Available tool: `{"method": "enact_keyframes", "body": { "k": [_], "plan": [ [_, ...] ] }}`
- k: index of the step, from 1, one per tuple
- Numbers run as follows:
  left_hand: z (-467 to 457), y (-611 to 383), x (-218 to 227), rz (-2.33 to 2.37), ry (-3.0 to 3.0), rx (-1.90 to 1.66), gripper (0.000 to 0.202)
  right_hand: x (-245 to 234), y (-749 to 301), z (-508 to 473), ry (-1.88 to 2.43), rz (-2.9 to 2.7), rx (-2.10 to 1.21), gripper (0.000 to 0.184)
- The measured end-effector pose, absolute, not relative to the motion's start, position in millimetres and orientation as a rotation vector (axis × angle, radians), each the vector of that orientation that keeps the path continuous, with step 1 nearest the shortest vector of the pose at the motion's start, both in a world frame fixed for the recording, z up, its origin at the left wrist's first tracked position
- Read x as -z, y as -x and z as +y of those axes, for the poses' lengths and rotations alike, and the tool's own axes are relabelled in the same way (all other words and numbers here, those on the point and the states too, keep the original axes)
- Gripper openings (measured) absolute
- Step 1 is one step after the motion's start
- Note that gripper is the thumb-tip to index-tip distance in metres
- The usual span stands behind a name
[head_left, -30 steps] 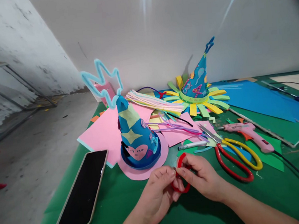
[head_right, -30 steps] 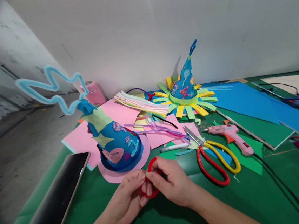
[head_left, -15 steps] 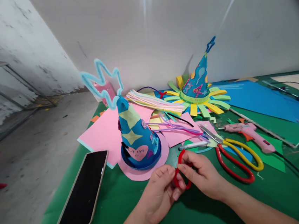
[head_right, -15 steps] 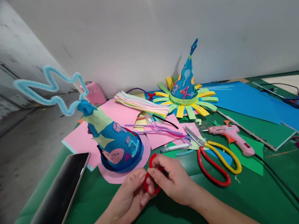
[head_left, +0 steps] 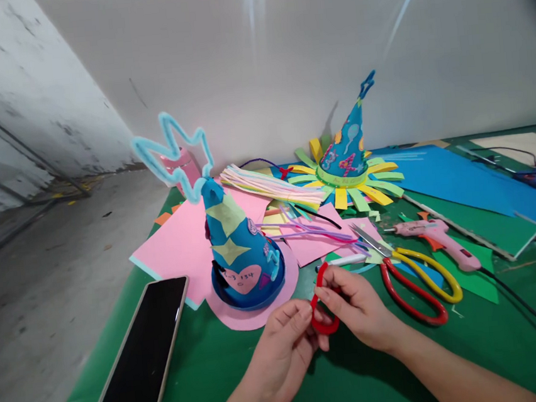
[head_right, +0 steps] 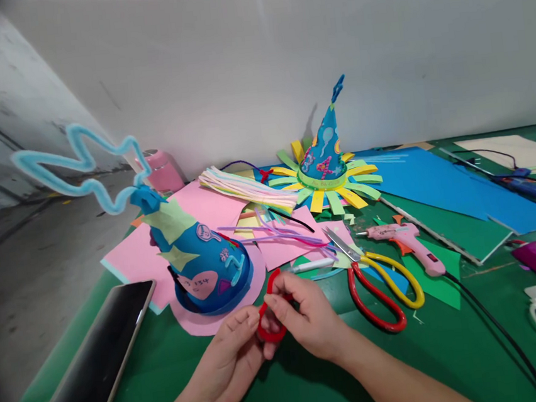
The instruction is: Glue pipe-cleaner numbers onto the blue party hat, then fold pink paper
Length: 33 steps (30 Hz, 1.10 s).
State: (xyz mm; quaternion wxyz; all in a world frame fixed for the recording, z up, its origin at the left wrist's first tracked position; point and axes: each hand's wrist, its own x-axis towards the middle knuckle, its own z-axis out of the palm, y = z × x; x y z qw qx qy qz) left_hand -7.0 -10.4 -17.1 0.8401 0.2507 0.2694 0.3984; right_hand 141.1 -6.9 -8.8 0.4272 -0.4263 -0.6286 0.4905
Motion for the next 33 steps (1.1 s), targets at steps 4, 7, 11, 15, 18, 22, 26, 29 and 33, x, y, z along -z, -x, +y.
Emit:
{"method": "enact_keyframes", "body": {
  "k": [4, 7, 11, 15, 18, 22, 26, 29, 33],
  "plan": [
    [-13.3, 5.1, 11.8, 0.597, -0.581, -0.787, 0.006, 9.8, -140.0, -4.6, 1.14, -1.572, -1.153, 0.018],
    [-13.7, 3.0, 11.5, 0.67, -0.624, -0.749, 0.009, 9.9, -139.6, -3.4, 1.184, -1.574, -1.122, 0.019],
    [-13.2, 1.5, 13.6, 0.761, -0.639, -0.771, 0.011, 10.3, -139.5, -1.7, 1.179, -1.572, -1.101, 0.02],
    [-12.5, 3.0, 13.1, 0.782, -0.674, -0.793, 0.01, 10.6, -139.1, -1.8, 1.168, -1.516, -1.155, 0.02],
    [-11.2, 4.5, 11.9, 0.754, -0.646, -0.869, 0.012, 9.1, -138.3, -3.1, 1.144, -1.513, -1.186, 0.019],
    [-10.0, 5.0, 11.9, 0.765, -0.615, -0.922, 0.014, 6.5, -139.8, -3.6, 1.122, -1.504, -1.289, 0.024],
    [-8.8, 5.5, 12.5, 0.79, -0.586, -0.949, 0.015, 7.3, -143.4, -2.9, 1.169, -1.44, -1.369, 0.03],
    [-7.4, 6.5, 12.2, 0.798, -0.561, -0.987, 0.014, 8.7, -143.0, -3.2, 1.125, -1.431, -1.471, 0.028],
    [-5.7, 7.5, 10.5, 0.772, -0.543, -0.967, 0.017, 8.4, -139.8, -4.3, 1.085, -1.417, -1.566, 0.026]
  ]
}}
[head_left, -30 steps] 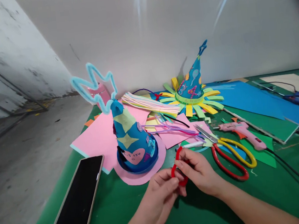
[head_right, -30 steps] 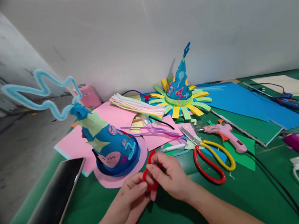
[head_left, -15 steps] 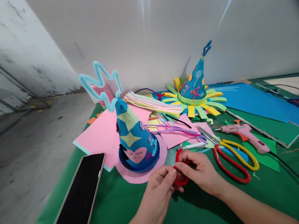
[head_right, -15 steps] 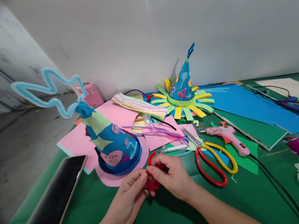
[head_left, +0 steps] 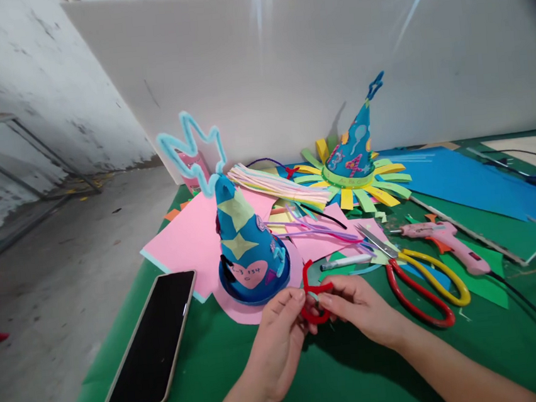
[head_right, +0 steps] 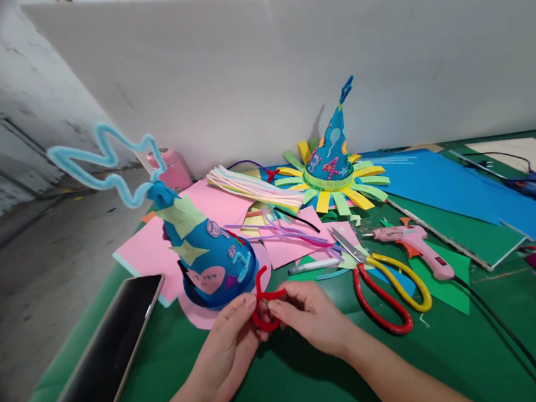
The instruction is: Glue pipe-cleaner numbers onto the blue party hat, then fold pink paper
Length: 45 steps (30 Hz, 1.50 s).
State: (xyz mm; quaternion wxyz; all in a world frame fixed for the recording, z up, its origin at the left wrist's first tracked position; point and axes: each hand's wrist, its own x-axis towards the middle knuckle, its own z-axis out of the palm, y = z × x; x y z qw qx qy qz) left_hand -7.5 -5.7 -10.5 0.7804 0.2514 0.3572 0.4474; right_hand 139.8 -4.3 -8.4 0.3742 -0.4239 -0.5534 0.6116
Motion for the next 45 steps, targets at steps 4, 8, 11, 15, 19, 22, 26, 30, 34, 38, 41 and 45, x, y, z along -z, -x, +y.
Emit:
{"method": "enact_keyframes", "body": {
  "k": [4, 8, 11, 15, 19, 22, 26, 30, 34, 38, 41, 45],
  "plan": [
    [-4.6, 8.7, 10.5, 0.795, -0.575, -0.955, 0.02, 10.2, -140.6, -4.5, 1.093, -1.464, -1.613, 0.027],
    [-4.9, 10.9, 11.2, 0.942, -0.792, -0.944, 0.021, 15.5, -142.3, -4.5, 1.079, -1.447, -1.687, 0.028],
    [-6.0, 12.0, 9.4, 1.033, -0.979, -0.973, 0.025, 17.3, -141.2, -4.8, 1.074, -1.415, -1.696, 0.031],
    [-7.0, 12.4, 5.9, 1.069, -1.061, -1.014, 0.026, 17.4, -139.6, -5.4, 1.068, -1.376, -1.726, 0.036],
    [-6.9, 12.5, 3.8, 1.11, -1.073, -1.03, 0.025, 16.4, -141.8, -4.0, 1.068, -1.365, -1.713, 0.036],
    [-6.8, 12.6, 2.6, 1.123, -1.094, -1.038, 0.024, 13.9, -143.5, -2.2, 1.08, -1.35, -1.633, 0.033],
    [-7.3, 12.5, 3.9, 1.11, -1.119, -0.988, 0.025, 11.3, -143.3, -1.8, 1.135, -1.39, -1.501, 0.029],
    [-7.3, 12.1, 9.0, 1.028, -1.0, -0.913, 0.025, 12.1, -142.9, -2.7, 1.155, -1.407, -1.414, 0.028],
    [-6.7, 12.4, 11.2, 0.984, -0.959, -0.887, 0.025, 14.2, -143.0, -2.4, 1.159, -1.421, -1.365, 0.028],
    [-6.0, 12.9, 11.3, 1.021, -1.012, -0.895, 0.026, 14.9, -143.1, -1.3, 1.149, -1.416, -1.368, 0.028],
    [-5.5, 13.2, 11.8, 1.044, -1.049, -0.891, 0.026, 13.3, -143.0, -1.0, 1.14, -1.408, -1.395, 0.028],
    [-5.7, 12.6, 10.7, 1.069, -1.068, -0.908, 0.025, 10.8, -143.2, -1.9, 1.11, -1.401, -1.442, 0.027]
  ]
}}
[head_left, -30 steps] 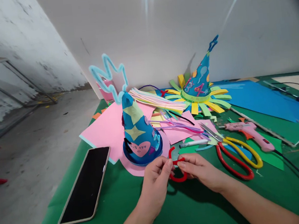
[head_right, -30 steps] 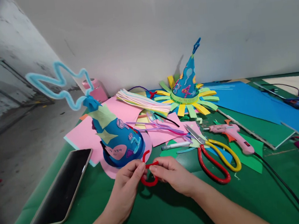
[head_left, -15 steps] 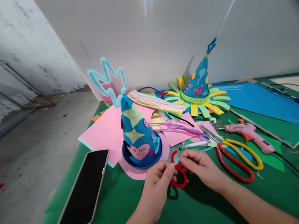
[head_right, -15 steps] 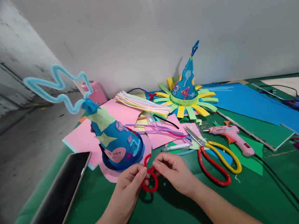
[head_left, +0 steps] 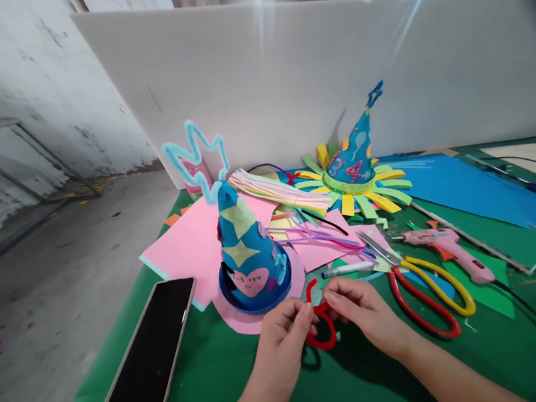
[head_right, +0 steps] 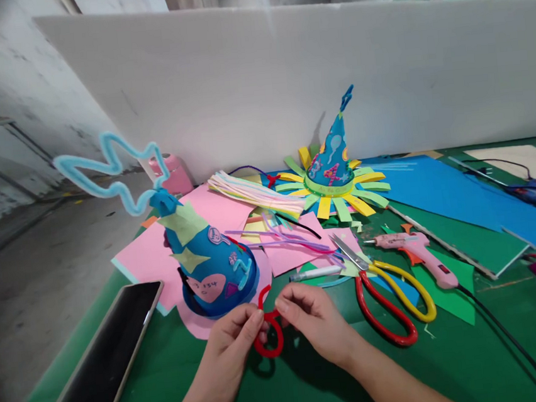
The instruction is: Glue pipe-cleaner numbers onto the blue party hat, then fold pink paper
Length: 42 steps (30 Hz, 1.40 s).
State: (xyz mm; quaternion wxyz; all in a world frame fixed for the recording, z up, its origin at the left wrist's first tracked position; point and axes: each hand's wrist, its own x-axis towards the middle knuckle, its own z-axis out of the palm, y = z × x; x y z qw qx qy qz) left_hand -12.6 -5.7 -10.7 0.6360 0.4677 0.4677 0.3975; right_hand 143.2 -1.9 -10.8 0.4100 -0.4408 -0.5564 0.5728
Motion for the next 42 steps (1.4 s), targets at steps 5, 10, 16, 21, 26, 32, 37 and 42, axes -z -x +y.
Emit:
{"method": "enact_keyframes", "body": {
  "k": [5, 10, 16, 21, 26, 32, 37, 42],
  "plan": [
    [-7, 12, 8, 1.071, -1.08, -0.916, 0.026, 11, -143, -2, 1.114, -1.374, -1.471, 0.024],
    [-7, 13, 8, 1.056, -1.129, -0.884, 0.026, 14, -143, -2, 1.131, -1.404, -1.402, 0.027],
    [-7, 14, 9, 1.039, -1.198, -0.84, 0.029, 10, -145, 0, 1.113, -1.306, -1.394, 0.025],
    [-8, 12, 7, 1.024, -1.282, -0.809, 0.028, 5, -149, 0, 1.092, -1.311, -1.392, 0.019],
    [-9, 11, 5, 1.005, -1.387, -0.766, 0.028, 2, -150, 1, 1.129, -1.393, -1.47, 0.03],
    [-8, 10, 6, 1.001, -1.441, -0.749, 0.028, 3, -146, 1, 1.162, -1.308, -1.513, 0.029],
    [-10, 9, 7, 1.023, -1.465, -0.725, 0.027, 6, -139, -1, 1.182, -1.333, -1.384, 0.029],
    [-11, 7, 7, 1.005, -1.405, -0.723, 0.029, 9, -132, -3, 1.172, -1.323, -1.333, 0.032]
  ]
}}
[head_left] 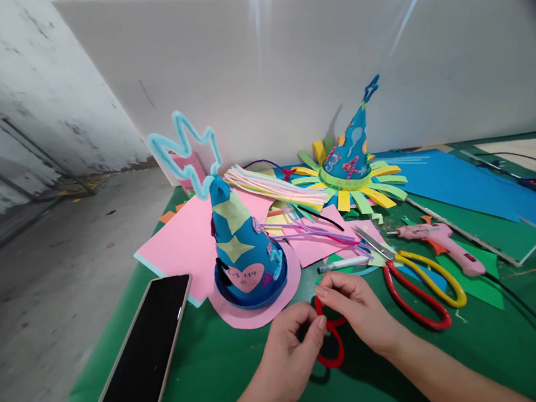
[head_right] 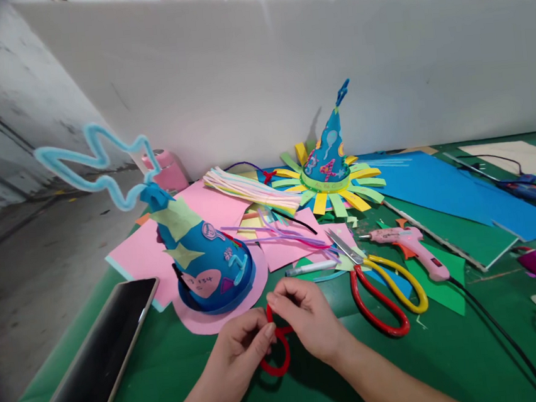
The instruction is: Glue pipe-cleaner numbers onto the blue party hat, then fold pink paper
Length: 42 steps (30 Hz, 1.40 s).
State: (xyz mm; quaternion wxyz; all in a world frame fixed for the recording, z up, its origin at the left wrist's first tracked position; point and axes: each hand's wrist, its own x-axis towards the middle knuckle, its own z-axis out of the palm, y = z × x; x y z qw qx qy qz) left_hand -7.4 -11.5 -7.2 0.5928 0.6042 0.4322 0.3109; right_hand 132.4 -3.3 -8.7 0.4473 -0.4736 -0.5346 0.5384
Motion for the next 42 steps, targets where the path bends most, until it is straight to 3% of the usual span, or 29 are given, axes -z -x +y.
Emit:
{"method": "enact_keyframes", "body": {
  "k": [5, 15, 30, 36, 42],
  "plan": [
    [-10, 8, 10, 1.0, -1.256, -0.741, 0.032, 9, -136, -1, 1.17, -1.336, -1.395, 0.03],
    [-11, 10, 6, 0.998, -1.123, -0.693, 0.034, -9, -156, 3, 1.153, -1.828, -1.121, 0.01],
    [-7, 15, 7, 0.85, -1.023, -0.593, 0.031, -16, -168, 2, 1.116, -2.108, -1.073, 0.02],
    [-7, 15, 6, 0.863, -1.061, -0.638, 0.031, -16, -166, 4, 1.11, -2.041, -1.181, 0.02],
    [-4, 12, 15, 1.125, -0.983, -0.985, 0.027, 6, -153, 5, 1.261, -1.448, -1.221, 0.02]
  ]
}}
